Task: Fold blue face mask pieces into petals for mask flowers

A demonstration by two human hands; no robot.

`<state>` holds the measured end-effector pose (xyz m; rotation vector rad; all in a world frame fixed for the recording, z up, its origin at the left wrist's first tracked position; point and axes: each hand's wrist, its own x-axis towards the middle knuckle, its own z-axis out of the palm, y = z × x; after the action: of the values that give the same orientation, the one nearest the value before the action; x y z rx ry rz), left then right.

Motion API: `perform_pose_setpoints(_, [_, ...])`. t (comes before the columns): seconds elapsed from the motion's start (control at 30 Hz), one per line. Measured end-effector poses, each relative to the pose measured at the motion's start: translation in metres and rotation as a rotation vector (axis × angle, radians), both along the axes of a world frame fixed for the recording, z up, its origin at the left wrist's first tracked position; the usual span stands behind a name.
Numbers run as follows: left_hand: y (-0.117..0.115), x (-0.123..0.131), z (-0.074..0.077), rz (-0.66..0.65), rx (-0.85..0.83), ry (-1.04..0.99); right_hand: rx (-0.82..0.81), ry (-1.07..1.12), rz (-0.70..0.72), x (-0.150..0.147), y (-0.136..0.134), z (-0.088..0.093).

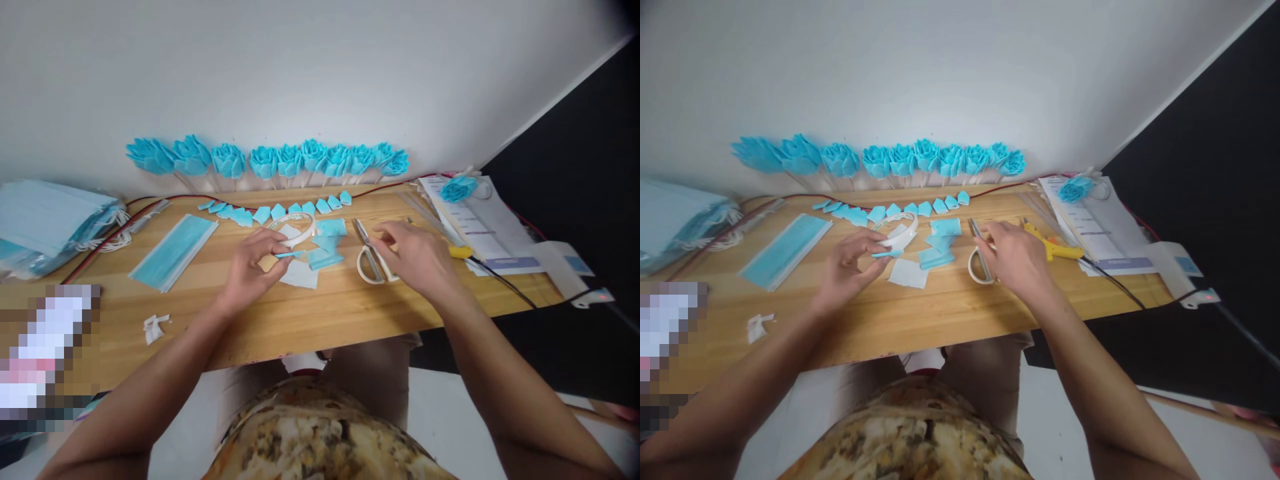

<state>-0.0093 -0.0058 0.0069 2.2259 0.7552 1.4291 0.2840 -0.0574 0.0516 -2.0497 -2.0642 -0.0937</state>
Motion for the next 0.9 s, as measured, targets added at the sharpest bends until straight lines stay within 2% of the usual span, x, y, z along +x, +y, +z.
perform_pose_setpoints(0.1, [-0.002,0.0,-0.001,0.005,0.091,0.069,0.067,0.331,0.216,-0.027,0.003,0.005])
perform_pose_setpoints(0.23, [-0.004,0.001,0.001,0.004,0.18,0.136,0.11,0.467,0.347,-0.057,0.008,0.0])
perform_pose_setpoints(0.43, [-0.007,0.002,0.005,-0.007,0.237,0.207,0.138,0.461,0.326,-0.068,0.012,-0.004])
perform_pose_setpoints(0.57, [-0.008,0.002,0.006,0.002,0.213,0.219,0.125,0.475,0.312,-0.069,0.012,-0.003])
perform_pose_setpoints(0.9, [-0.003,0.002,-0.002,0.044,0.168,0.149,0.161,0.545,0.332,-0.067,0.013,-0.007])
